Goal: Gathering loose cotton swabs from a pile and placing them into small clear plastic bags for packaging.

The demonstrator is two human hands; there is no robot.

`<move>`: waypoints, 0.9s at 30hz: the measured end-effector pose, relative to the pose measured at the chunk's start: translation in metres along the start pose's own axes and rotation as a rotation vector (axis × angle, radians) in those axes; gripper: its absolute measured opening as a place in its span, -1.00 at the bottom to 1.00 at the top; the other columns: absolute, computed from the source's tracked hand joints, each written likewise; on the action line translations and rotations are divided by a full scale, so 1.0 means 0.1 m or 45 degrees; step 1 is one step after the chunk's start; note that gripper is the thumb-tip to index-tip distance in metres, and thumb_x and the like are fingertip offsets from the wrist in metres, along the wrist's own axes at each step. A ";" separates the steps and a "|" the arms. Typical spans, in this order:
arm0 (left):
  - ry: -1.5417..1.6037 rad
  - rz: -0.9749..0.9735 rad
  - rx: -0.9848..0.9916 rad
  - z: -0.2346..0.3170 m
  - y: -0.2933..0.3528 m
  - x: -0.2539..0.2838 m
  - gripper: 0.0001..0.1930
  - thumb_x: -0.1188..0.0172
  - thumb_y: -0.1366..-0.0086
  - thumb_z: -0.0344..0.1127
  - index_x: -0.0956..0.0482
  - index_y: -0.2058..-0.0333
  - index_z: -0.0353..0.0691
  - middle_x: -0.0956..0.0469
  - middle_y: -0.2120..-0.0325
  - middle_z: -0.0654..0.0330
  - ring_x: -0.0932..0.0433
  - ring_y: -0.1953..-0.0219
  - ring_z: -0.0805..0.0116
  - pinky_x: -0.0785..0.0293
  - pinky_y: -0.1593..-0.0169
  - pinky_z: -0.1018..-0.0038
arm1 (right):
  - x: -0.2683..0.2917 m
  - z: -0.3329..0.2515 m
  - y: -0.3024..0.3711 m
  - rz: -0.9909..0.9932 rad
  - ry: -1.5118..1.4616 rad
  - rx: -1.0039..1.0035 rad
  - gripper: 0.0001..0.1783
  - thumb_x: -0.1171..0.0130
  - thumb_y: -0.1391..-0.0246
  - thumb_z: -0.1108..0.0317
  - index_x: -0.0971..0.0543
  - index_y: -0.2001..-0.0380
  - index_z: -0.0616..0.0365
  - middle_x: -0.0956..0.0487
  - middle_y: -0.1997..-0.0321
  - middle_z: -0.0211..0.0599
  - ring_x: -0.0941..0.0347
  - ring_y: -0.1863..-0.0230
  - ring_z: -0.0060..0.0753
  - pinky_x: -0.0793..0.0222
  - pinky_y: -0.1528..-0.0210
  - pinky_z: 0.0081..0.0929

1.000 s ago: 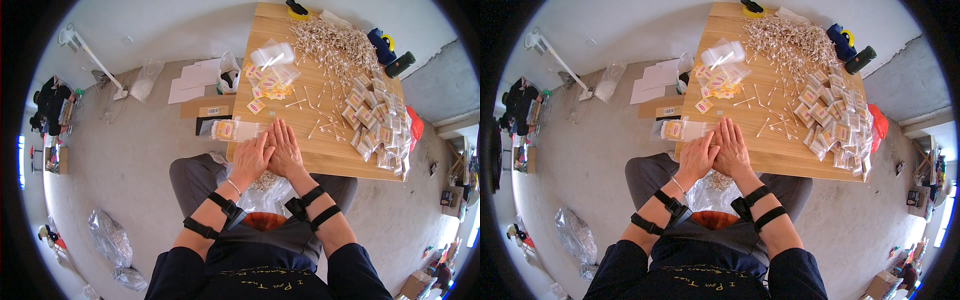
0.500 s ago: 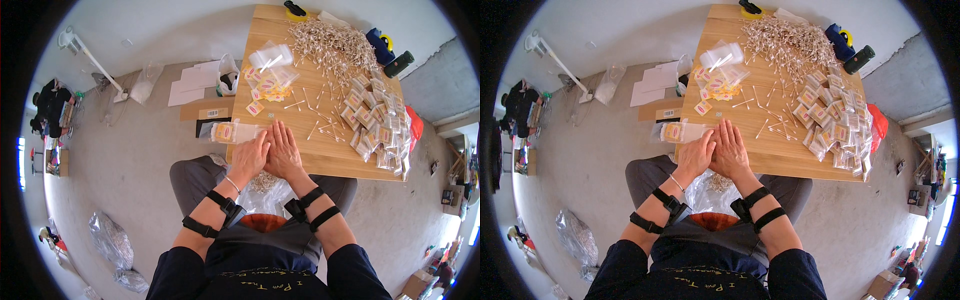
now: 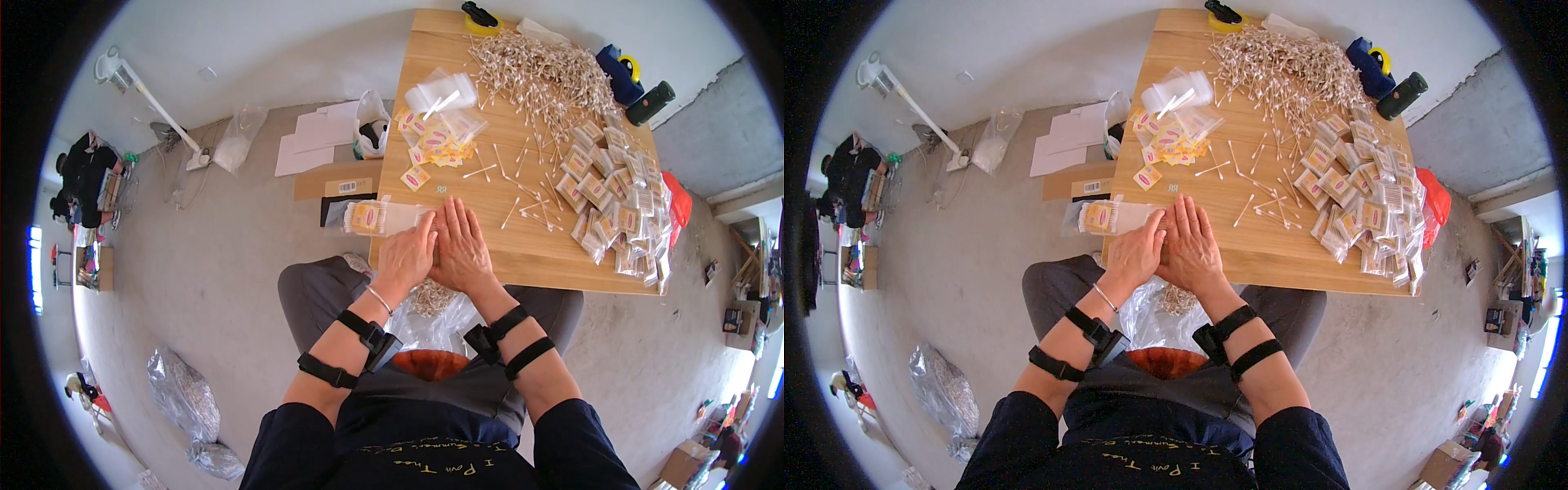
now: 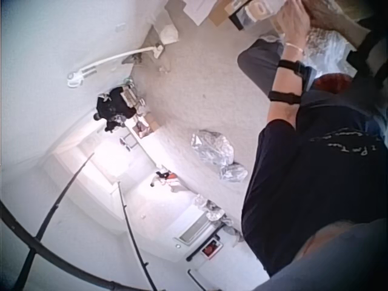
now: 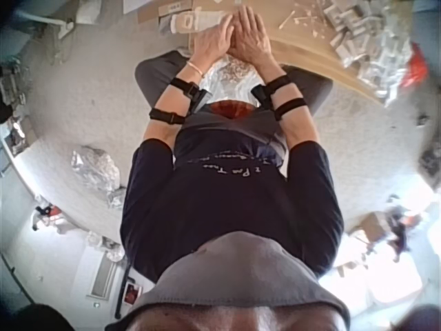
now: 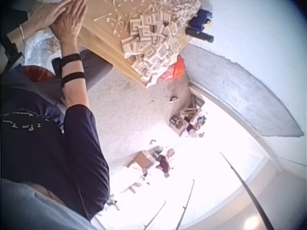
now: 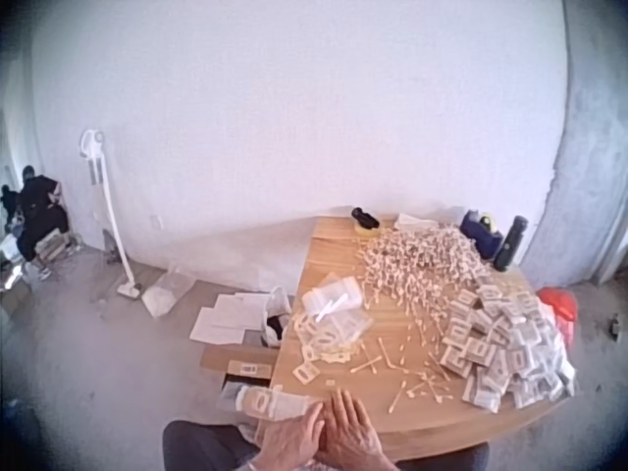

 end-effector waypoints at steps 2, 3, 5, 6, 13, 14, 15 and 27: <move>0.063 0.051 0.054 -0.03 0.02 -0.02 -0.60 0.01 -0.39 -0.21 -0.32 -0.16 -0.14 -0.61 0.44 -0.08 -0.60 0.37 -0.11 -0.48 0.29 0.06 | 0.01 -0.01 0.00 0.003 -0.020 -0.001 0.18 -0.12 0.09 -0.38 -0.12 -0.34 0.40 -0.01 -0.48 0.15 0.20 -0.54 0.02 0.33 -0.51 -0.11; 0.061 0.050 0.058 -0.06 0.05 -0.03 -0.60 0.01 -0.39 -0.21 -0.32 -0.16 -0.14 -0.61 0.44 -0.08 -0.60 0.37 -0.11 -0.48 0.29 0.06 | 0.02 -0.01 -0.01 0.006 -0.038 -0.003 0.20 -0.11 0.10 -0.41 -0.13 -0.33 0.41 -0.01 -0.48 0.15 0.19 -0.54 0.01 0.32 -0.51 -0.12; 0.388 0.276 0.070 -0.17 0.16 -0.07 -0.64 -0.04 -0.37 -0.26 -0.38 -0.11 -0.17 -0.60 0.40 -0.06 -0.59 0.36 -0.10 -0.46 0.31 0.07 | 0.03 -0.01 -0.01 0.015 -0.058 -0.023 0.22 -0.12 0.12 -0.43 -0.14 -0.33 0.41 -0.02 -0.48 0.15 0.19 -0.54 -0.01 0.31 -0.51 -0.13; 0.389 0.271 0.070 -0.22 0.23 -0.10 -0.64 -0.04 -0.37 -0.26 -0.38 -0.11 -0.17 -0.60 0.40 -0.06 -0.59 0.36 -0.10 -0.46 0.31 0.07 | 0.03 -0.01 -0.01 0.025 -0.078 -0.040 0.24 -0.12 0.13 -0.46 -0.14 -0.32 0.42 -0.02 -0.47 0.15 0.18 -0.54 -0.03 0.31 -0.51 -0.14; 0.074 0.294 -0.361 -0.25 0.51 -0.04 -0.59 -0.12 -0.33 -0.14 -0.47 -0.07 -0.21 -0.51 0.39 0.06 -0.51 0.32 0.04 -0.41 0.22 0.22 | 0.08 -0.03 -0.04 -0.140 0.004 -0.056 0.23 -0.12 0.10 -0.41 -0.07 -0.35 0.42 0.05 -0.50 0.11 0.25 -0.55 -0.06 0.35 -0.53 -0.15; -0.005 0.228 -0.371 -0.21 0.49 -0.03 -0.55 -0.13 -0.34 -0.11 -0.45 -0.12 -0.21 -0.47 0.40 0.08 -0.49 0.34 0.06 -0.41 0.23 0.25 | 0.05 -0.02 -0.03 -0.127 0.000 -0.063 0.21 -0.13 0.08 -0.36 -0.05 -0.36 0.40 0.07 -0.51 0.10 0.27 -0.55 -0.06 0.36 -0.53 -0.15; -0.003 0.230 -0.370 -0.18 0.48 -0.02 -0.55 -0.13 -0.34 -0.11 -0.45 -0.12 -0.21 -0.47 0.40 0.08 -0.49 0.34 0.06 -0.41 0.23 0.25 | 0.03 -0.01 -0.03 -0.114 -0.004 -0.071 0.18 -0.14 0.06 -0.31 -0.02 -0.37 0.39 0.10 -0.51 0.09 0.29 -0.56 -0.06 0.38 -0.53 -0.15; -0.126 0.207 -0.370 -0.15 0.45 -0.04 -0.49 -0.13 -0.33 -0.06 -0.42 -0.15 -0.22 -0.49 0.39 0.12 -0.50 0.33 0.15 -0.41 0.20 0.29 | 0.07 -0.02 -0.03 -0.165 0.028 -0.064 0.15 -0.17 0.07 -0.22 -0.01 -0.38 0.38 0.12 -0.52 0.09 0.29 -0.56 -0.03 0.38 -0.53 -0.15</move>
Point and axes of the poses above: each hand's wrist, its own y-axis away from the middle knuckle, its own x-axis out of the back of the hand, z = x × y, the point moved 1 cm from there along -y, towards the middle knuckle
